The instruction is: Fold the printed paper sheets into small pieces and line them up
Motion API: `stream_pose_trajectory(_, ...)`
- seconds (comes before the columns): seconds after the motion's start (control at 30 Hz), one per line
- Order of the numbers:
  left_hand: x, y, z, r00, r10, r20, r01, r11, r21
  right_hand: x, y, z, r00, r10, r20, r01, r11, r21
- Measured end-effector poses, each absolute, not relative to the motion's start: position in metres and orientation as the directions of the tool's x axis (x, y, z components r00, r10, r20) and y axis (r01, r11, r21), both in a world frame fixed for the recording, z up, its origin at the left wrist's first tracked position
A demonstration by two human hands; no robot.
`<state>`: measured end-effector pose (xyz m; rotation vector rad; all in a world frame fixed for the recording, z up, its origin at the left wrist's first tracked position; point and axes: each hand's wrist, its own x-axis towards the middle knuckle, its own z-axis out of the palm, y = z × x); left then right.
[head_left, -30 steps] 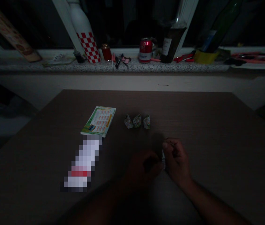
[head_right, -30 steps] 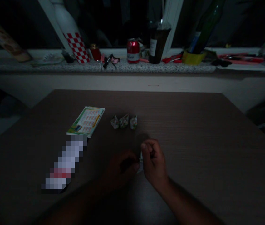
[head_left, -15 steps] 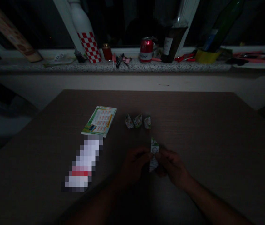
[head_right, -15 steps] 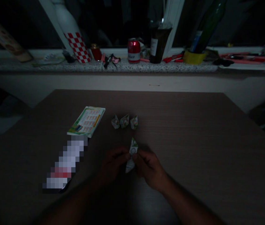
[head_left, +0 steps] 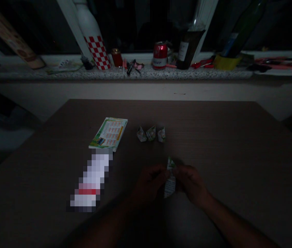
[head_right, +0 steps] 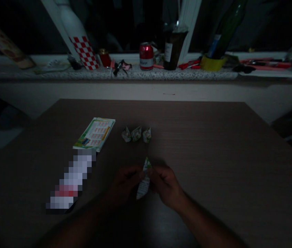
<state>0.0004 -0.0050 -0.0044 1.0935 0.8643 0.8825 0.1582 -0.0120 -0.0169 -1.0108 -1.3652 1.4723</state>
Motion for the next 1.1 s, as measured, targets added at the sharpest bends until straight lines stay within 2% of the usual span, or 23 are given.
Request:
stream_pose_trajectory(0.23, 0.0, -0.005, -0.002, 0.445, 0.886, -0.132, -0.105, 0.198, 0.975, 0.159, -0.014, -0.015, -0.25, 0.968, -0.018, -0.092, -0.042, -0.995)
stream_pose_trajectory(0.4, -0.002, -0.005, -0.003, 0.497, 0.854, -0.154, -0.064, 0.213, 0.975, 0.16, -0.012, -0.015, -0.244, 0.969, -0.051, -0.042, -0.063, -0.997)
stream_pose_trajectory(0.53, -0.002, -0.003, -0.004, 0.462, 0.858, -0.223, -0.143, 0.32, 0.937, 0.162, -0.01, -0.015, -0.234, 0.972, -0.005, -0.09, -0.026, -0.996)
stream_pose_trajectory(0.6, -0.002, -0.001, -0.004, 0.428, 0.857, -0.286, -0.227, 0.408, 0.884, 0.164, -0.008, -0.011, -0.174, 0.982, 0.068, -0.087, 0.054, -0.995)
stream_pose_trajectory(0.67, -0.003, 0.001, -0.002, 0.416, 0.845, -0.335, -0.288, 0.472, 0.833, 0.167, -0.006, -0.007, -0.109, 0.976, 0.188, -0.011, 0.188, -0.982)
stream_pose_trajectory(0.8, -0.009, 0.004, 0.002, 0.52, 0.771, -0.368, -0.234, 0.543, 0.807, 0.173, -0.002, 0.002, -0.228, 0.882, 0.412, 0.195, 0.456, -0.868)
stream_pose_trajectory(0.87, -0.015, 0.007, 0.005, 0.546, 0.763, -0.347, -0.129, 0.486, 0.864, 0.175, -0.001, 0.003, -0.274, 0.848, 0.454, 0.205, 0.513, -0.833)
stream_pose_trajectory(0.9, -0.018, 0.009, 0.007, 0.523, 0.789, -0.321, -0.031, 0.394, 0.918, 0.176, -0.001, 0.003, -0.282, 0.842, 0.46, 0.203, 0.521, -0.829)
stream_pose_trajectory(0.97, -0.025, 0.012, 0.011, 0.404, 0.878, -0.256, 0.095, 0.238, 0.967, 0.177, -0.001, 0.001, -0.28, 0.849, 0.448, 0.222, 0.511, -0.83)
stream_pose_trajectory(1.03, -0.03, 0.013, 0.015, 0.302, 0.942, -0.144, 0.119, 0.113, 0.986, 0.179, -0.001, 0.0, -0.274, 0.866, 0.418, 0.276, 0.487, -0.829)
stream_pose_trajectory(1.1, -0.033, 0.012, 0.018, 0.335, 0.937, -0.1, 0.172, 0.043, 0.984, 0.18, -0.002, -0.002, -0.274, 0.878, 0.392, 0.336, 0.469, -0.817)
